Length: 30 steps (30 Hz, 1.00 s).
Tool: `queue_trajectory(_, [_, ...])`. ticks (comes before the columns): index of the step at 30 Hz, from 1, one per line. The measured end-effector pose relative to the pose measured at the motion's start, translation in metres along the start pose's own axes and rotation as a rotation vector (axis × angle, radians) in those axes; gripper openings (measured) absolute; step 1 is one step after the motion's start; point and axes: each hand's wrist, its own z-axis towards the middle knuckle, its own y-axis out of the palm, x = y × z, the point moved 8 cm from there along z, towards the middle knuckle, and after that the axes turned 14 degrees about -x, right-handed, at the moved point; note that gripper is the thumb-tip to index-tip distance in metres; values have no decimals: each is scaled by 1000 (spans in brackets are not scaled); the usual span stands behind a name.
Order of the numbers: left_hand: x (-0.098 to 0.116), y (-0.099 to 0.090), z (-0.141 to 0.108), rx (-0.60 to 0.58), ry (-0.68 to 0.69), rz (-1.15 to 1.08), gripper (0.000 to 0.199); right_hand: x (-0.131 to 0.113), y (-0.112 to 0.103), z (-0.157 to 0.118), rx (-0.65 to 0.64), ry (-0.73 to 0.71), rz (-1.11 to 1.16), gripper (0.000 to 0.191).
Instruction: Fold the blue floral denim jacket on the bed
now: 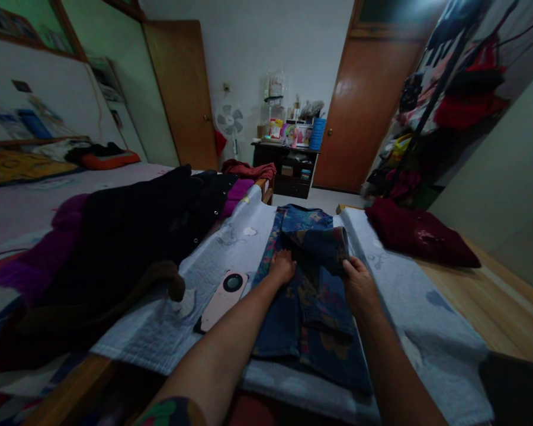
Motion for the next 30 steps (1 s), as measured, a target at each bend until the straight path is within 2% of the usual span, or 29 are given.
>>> queue_trajectory(7, [-4, 3, 24, 6, -26, -54, 55, -4, -8, 0, 34, -10, 134, 27])
queue_trajectory(11, [-8, -1, 37, 11, -50, -136, 63, -13, -27, 12, 98, -57, 191, 25])
queue_trajectory(16, [-16, -1, 49, -15, -91, -215, 62, -28, -70, 48, 245, -104, 293, 23])
queue_trajectory(20, [-23, -3, 56, 1, -109, -228, 64, -40, -98, 85, 323, -57, 349, 18])
queue_trajectory(25, [-29, -13, 65, 51, -113, -246, 64, -47, -123, 127, 335, 40, 365, 16])
queue_trajectory(30, [-37, -21, 71, 111, -193, -280, 51, -49, -160, 161, 340, 51, 228, 16])
